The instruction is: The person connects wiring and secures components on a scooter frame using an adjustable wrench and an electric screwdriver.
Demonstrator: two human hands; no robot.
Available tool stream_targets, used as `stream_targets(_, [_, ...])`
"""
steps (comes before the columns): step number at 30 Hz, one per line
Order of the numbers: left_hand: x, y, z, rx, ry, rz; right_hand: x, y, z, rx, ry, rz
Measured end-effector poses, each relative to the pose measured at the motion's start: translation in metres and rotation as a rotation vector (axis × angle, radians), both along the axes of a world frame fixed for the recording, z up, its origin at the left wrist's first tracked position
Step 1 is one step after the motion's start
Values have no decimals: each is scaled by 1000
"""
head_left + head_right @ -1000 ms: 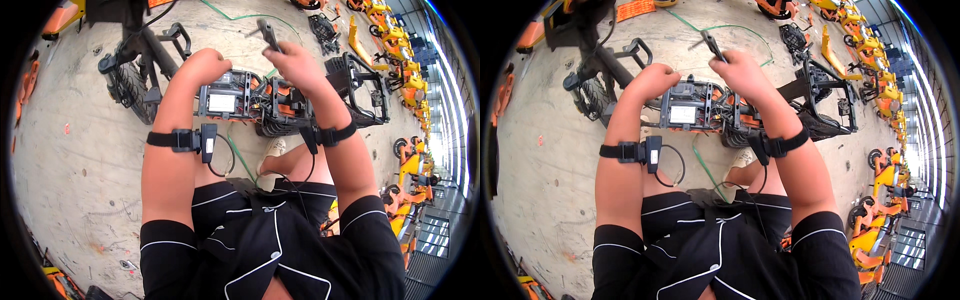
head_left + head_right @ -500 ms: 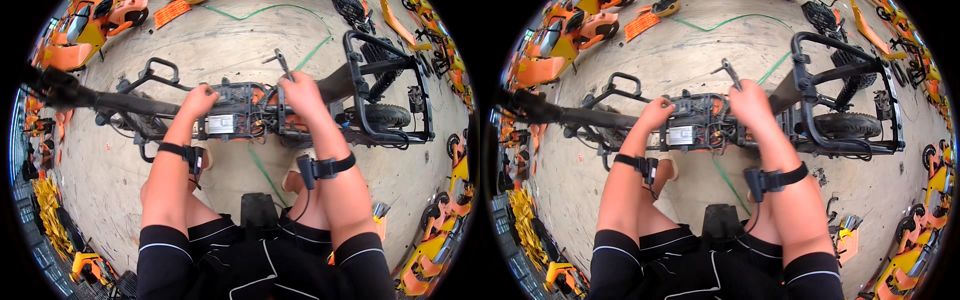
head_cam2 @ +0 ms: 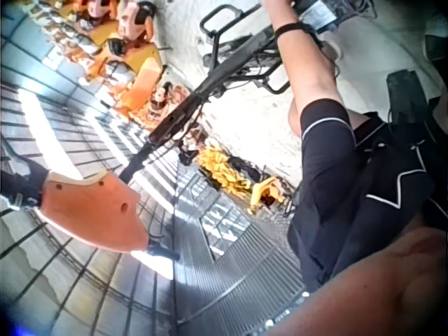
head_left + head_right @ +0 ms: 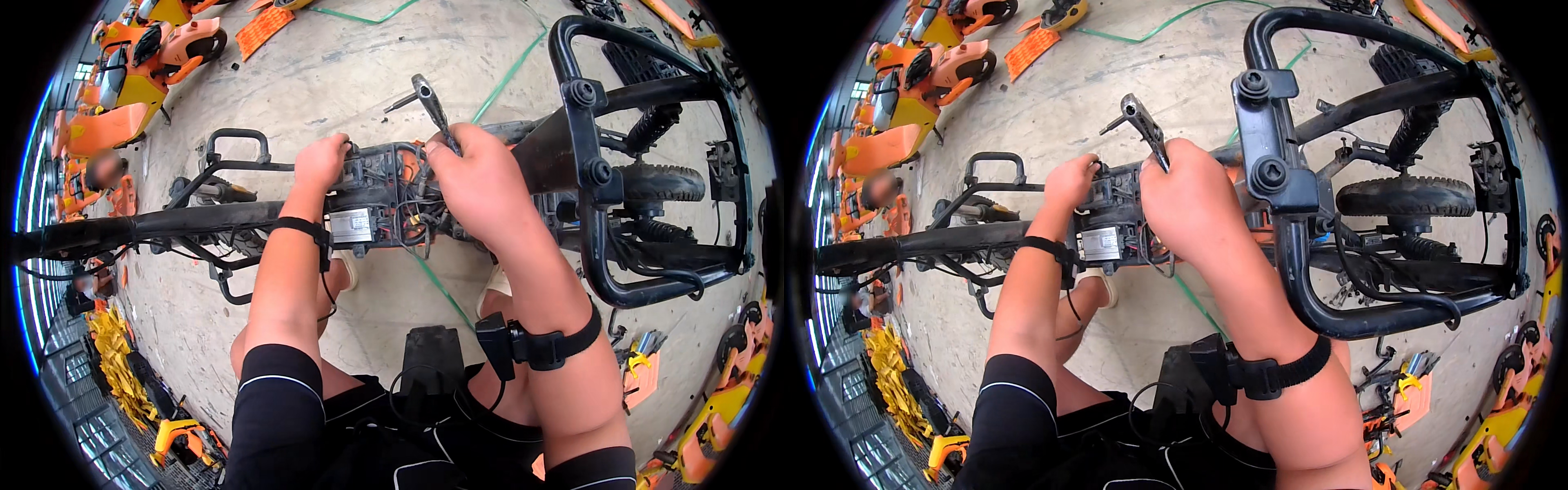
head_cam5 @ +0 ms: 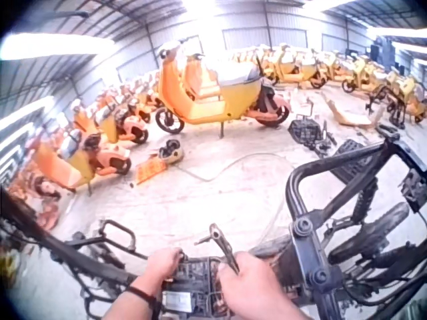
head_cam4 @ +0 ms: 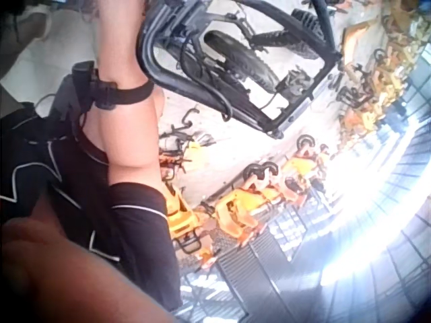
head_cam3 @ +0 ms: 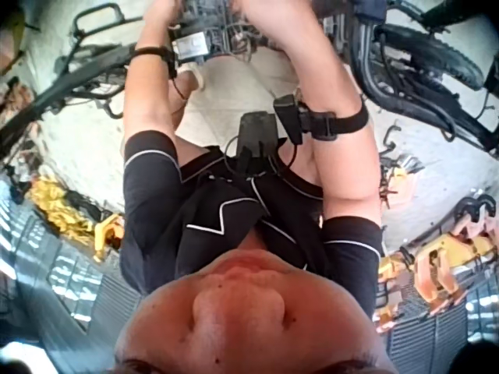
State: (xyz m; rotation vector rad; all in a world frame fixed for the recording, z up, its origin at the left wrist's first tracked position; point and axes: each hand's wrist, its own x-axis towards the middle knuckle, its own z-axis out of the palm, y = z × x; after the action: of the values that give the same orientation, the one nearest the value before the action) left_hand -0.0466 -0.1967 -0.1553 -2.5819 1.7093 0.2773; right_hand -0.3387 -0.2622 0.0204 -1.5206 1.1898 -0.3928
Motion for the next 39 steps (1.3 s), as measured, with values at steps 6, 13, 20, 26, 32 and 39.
stream_targets(6, [-2, -11, -6, 49, -66, -3, 1, 0, -9, 79, -37, -39])
stream_targets(13, [2, -17, 0, 142, -34, 4, 21, 0, 1, 173, -60, -28])
stream_targets(20, [6, -23, 8, 267, -35, -59, 34, 1, 6, 192, -67, 27])
stream_targets(26, [-6, -24, 2, 193, 25, 198, 38, -6, 6, 194, -1, 39])
stream_targets(32, [5, -22, 11, 222, -27, -18, 36, -10, 6, 175, 9, 54])
stream_targets(39, [-3, -20, -10, 93, 37, 202, 42, -13, -8, 84, -29, 7])
